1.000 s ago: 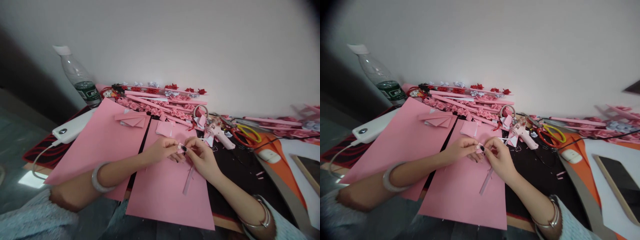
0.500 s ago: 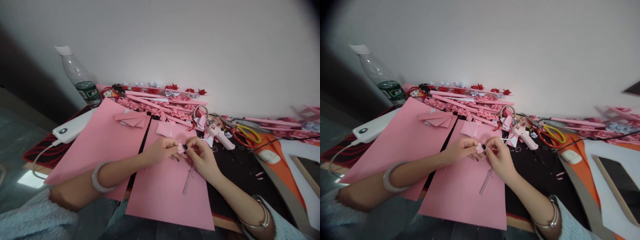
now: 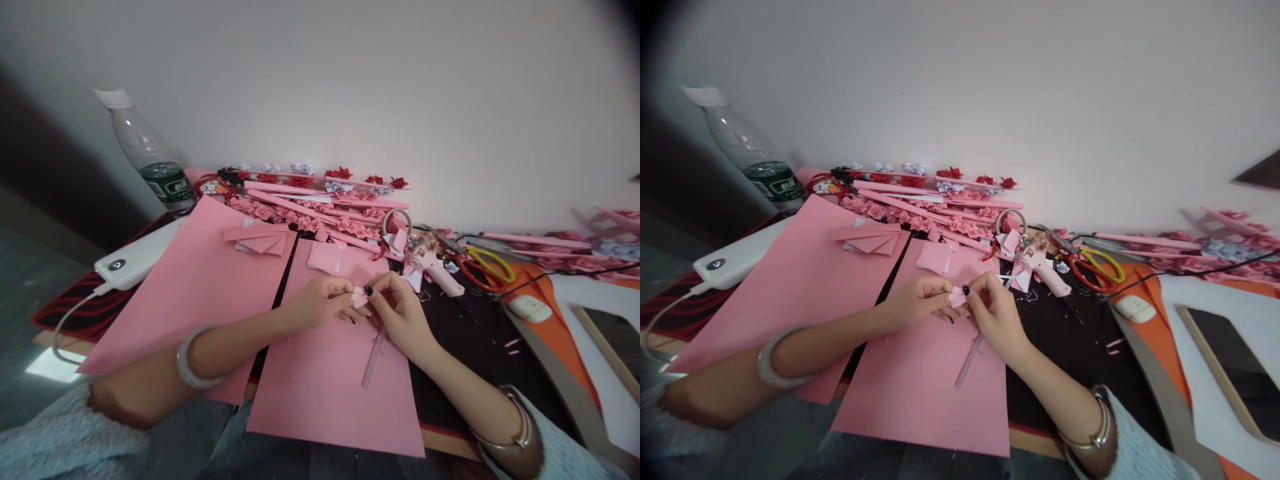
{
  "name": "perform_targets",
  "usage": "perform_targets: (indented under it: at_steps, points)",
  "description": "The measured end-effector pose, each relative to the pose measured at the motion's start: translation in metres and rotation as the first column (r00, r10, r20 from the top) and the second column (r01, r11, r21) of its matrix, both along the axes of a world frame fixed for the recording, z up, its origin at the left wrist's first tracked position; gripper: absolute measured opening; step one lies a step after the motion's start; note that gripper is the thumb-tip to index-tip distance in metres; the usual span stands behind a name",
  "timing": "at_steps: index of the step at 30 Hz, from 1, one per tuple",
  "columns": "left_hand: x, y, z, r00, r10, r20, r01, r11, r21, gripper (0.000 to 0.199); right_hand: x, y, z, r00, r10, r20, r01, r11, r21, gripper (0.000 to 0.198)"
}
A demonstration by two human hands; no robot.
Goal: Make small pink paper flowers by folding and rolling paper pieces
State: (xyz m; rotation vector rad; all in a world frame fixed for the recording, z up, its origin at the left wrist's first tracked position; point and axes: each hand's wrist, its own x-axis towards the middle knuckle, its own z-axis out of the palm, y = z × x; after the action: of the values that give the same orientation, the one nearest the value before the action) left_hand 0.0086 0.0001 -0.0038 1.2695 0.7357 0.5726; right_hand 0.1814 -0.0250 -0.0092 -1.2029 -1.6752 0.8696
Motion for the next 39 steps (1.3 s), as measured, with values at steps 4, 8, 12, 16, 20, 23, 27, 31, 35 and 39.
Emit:
perform_targets:
  at_steps: [4,8,12,16,20,23,27,31,35,39]
  points:
    - [-0.0002,0.0,-0.0001,1.0,-0.015,0.007,0.015,1.0,0.006,0.02,0.0009,-0.0003,-0.0006,1.0,-0.009,0.022,0.009,1.0,0.005,0.009]
    - [0.0004,-0.0006,0.0005,1.0,-0.022,0.007,0.022,1.0,0.005,0.021,0.0015,-0.0009,-0.0015,0.999,-0.012,0.038,0.011,1.0,0.012,0.008]
    - [0.0009,-0.0009,0.0004,1.0,-0.023,0.006,0.023,1.0,-0.002,0.022,0.0011,-0.0009,-0.0019,0.998,-0.02,0.052,0.019,1.0,0.024,0.009]
    - [0.0001,-0.0004,0.0,1.0,-0.024,0.008,0.024,1.0,-0.001,0.021,0.0,-0.0011,-0.0015,0.999,-0.015,0.051,0.013,0.999,0.039,0.01]
    - [0.0001,-0.0002,-0.0002,1.0,-0.01,0.004,0.01,1.0,0.017,0.017,-0.0014,-0.0033,0.0004,0.999,0.006,0.045,-0.008,0.999,0.051,0.012]
    - [0.0008,-0.001,-0.0003,1.0,0.007,-0.01,-0.006,1.0,0.016,0.016,-0.0027,-0.0056,0.0019,0.999,0.04,0.034,-0.041,0.998,0.041,0.012]
    - [0.0014,-0.0016,-0.0012,1.0,0.011,-0.015,-0.011,1.0,0.012,0.015,-0.0033,-0.0065,0.0015,0.998,0.055,0.024,-0.055,0.998,0.041,0.013]
    - [0.0009,-0.0016,-0.0017,1.0,0.003,-0.002,-0.003,0.999,0.032,0.015,-0.0017,-0.0049,-0.0008,0.999,0.05,0.011,-0.05,0.999,0.021,0.013]
    - [0.0003,-0.0015,-0.0012,1.0,0.007,0.017,-0.008,0.999,0.042,0.017,-0.0006,-0.0027,-0.0003,1.0,0.016,-0.013,-0.017,0.998,-0.059,0.011]
    - [0.0001,-0.0014,-0.0011,1.0,0.011,0.029,-0.012,0.998,0.053,0.017,-0.0013,-0.0011,0.0019,0.998,-0.003,-0.058,-0.005,0.991,-0.132,0.012]
